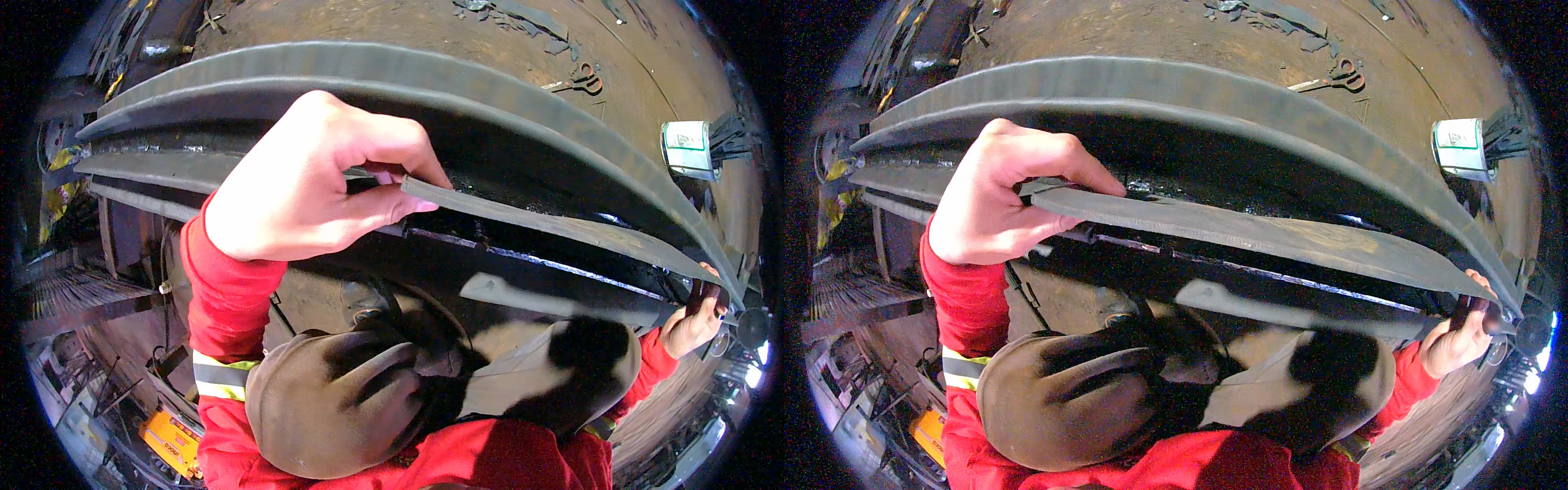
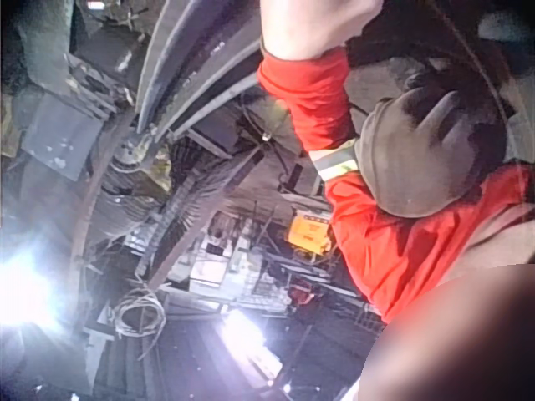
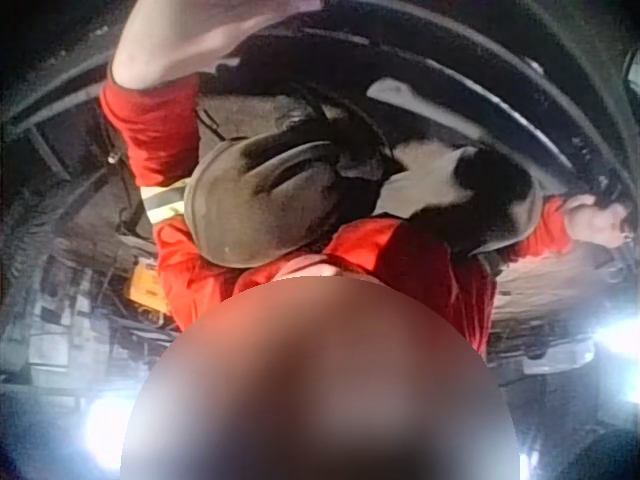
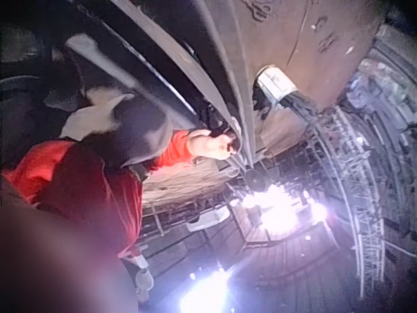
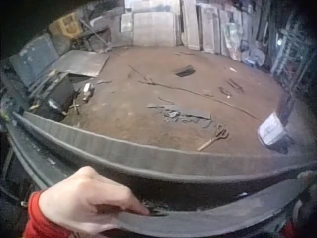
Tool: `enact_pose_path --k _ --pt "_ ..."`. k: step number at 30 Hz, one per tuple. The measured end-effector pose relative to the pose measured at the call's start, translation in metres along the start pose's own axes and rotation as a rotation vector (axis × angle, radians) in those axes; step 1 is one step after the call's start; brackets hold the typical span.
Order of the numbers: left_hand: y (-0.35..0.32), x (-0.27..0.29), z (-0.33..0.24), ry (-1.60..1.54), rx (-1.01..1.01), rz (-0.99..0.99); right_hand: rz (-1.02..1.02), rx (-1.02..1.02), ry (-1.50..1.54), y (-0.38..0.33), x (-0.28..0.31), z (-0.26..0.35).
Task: The person fits a black rubber seal into a groove on a long metal beam. They use a utility knife to trim the seal flush with the beam's edge and then press the seal into place along the length of the beam.
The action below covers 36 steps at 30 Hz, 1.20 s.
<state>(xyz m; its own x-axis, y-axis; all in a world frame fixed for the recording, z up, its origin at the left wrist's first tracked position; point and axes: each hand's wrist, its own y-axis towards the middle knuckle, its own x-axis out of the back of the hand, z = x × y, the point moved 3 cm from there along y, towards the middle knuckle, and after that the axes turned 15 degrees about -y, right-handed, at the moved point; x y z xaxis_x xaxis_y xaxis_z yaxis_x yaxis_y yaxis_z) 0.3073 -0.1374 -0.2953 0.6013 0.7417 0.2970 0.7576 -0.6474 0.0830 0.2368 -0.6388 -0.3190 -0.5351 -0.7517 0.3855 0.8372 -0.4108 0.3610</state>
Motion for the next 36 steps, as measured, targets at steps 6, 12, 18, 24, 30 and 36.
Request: enact_pose_path --k 6,12,18,24,30,36 --pt "0.001 0.0 -0.003 -0.06 0.07 0.014 0.007 0.014 0.048 0.0 0.004 -0.007" --pt "-0.001 -0.002 0.001 -0.068 0.097 0.009 0.006 0.043 0.034 -0.001 0.003 -0.007" --pt "0.001 -0.002 -0.005 -0.065 0.045 0.039 0.035 0.056 0.043 -0.001 0.007 -0.01" --pt "-0.005 -0.002 -0.005 -0.097 0.1 0.03 0.023 0.052 0.047 -0.003 0.005 -0.012" --pt "-0.013 -0.004 -0.005 -0.221 0.184 -0.017 0.035 0.06 0.026 -0.002 0.006 -0.013" --pt "-0.007 -0.001 -0.01 -0.087 0.09 0.08 0.037 0.063 0.011 -0.002 0.009 -0.016"
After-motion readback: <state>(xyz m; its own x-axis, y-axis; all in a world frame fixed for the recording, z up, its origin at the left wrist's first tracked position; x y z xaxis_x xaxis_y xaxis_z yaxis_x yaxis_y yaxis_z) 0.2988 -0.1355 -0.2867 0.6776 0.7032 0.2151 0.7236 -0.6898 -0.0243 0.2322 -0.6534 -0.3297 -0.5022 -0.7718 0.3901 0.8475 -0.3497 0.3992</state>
